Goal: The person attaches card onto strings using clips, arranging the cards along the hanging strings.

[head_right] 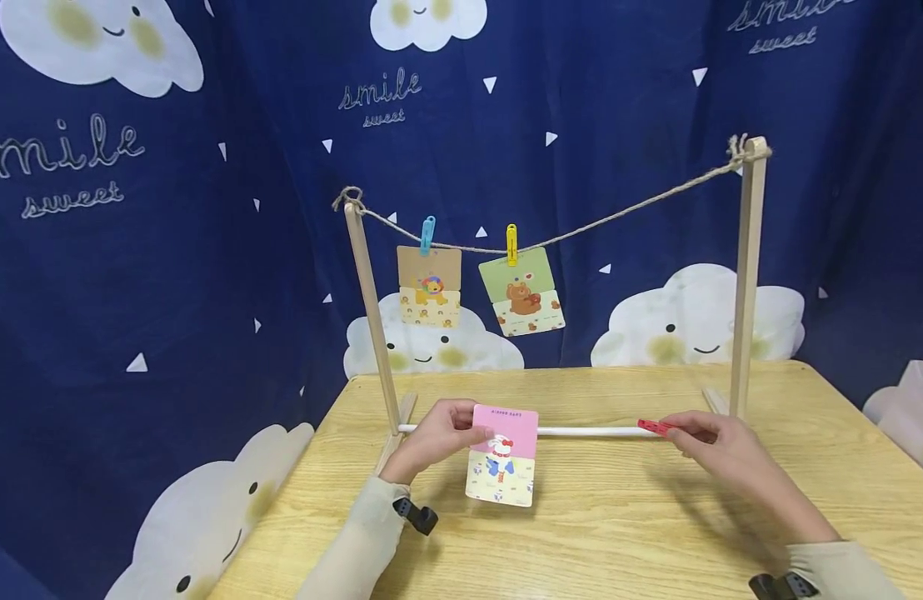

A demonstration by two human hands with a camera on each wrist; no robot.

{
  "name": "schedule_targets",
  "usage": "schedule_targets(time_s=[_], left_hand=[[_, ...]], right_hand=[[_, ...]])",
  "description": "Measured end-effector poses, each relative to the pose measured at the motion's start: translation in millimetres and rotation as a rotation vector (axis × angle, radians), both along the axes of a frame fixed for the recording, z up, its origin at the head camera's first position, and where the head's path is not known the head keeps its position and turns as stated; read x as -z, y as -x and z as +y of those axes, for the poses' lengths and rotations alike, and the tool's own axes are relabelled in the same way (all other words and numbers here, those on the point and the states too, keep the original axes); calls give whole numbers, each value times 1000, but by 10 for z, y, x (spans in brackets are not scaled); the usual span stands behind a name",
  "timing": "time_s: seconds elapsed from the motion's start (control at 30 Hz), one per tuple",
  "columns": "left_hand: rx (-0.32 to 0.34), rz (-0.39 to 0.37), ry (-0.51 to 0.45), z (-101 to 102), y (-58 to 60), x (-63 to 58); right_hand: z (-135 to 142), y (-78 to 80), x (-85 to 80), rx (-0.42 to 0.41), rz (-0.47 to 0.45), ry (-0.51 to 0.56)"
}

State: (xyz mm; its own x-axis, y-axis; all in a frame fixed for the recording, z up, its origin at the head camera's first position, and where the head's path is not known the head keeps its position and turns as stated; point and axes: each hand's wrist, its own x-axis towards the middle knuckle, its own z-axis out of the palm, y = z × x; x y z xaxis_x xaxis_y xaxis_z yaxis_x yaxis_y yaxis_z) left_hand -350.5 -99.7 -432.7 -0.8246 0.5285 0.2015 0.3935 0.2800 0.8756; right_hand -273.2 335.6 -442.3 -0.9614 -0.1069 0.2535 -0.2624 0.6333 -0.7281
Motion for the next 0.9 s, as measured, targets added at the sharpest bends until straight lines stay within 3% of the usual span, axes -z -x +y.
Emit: schedule_targets(time_s=[0.2,0.47,0.9], left_hand=[[-20,16,-7,15,-3,-14],[-35,40,-13,50,-20,-28],[-77,50,-18,152,-48,-111]], right_hand=[[-11,-39,-91,12,53,29],[26,-141,-246,68,92,-22],[50,-223,-552,69,157,-43]])
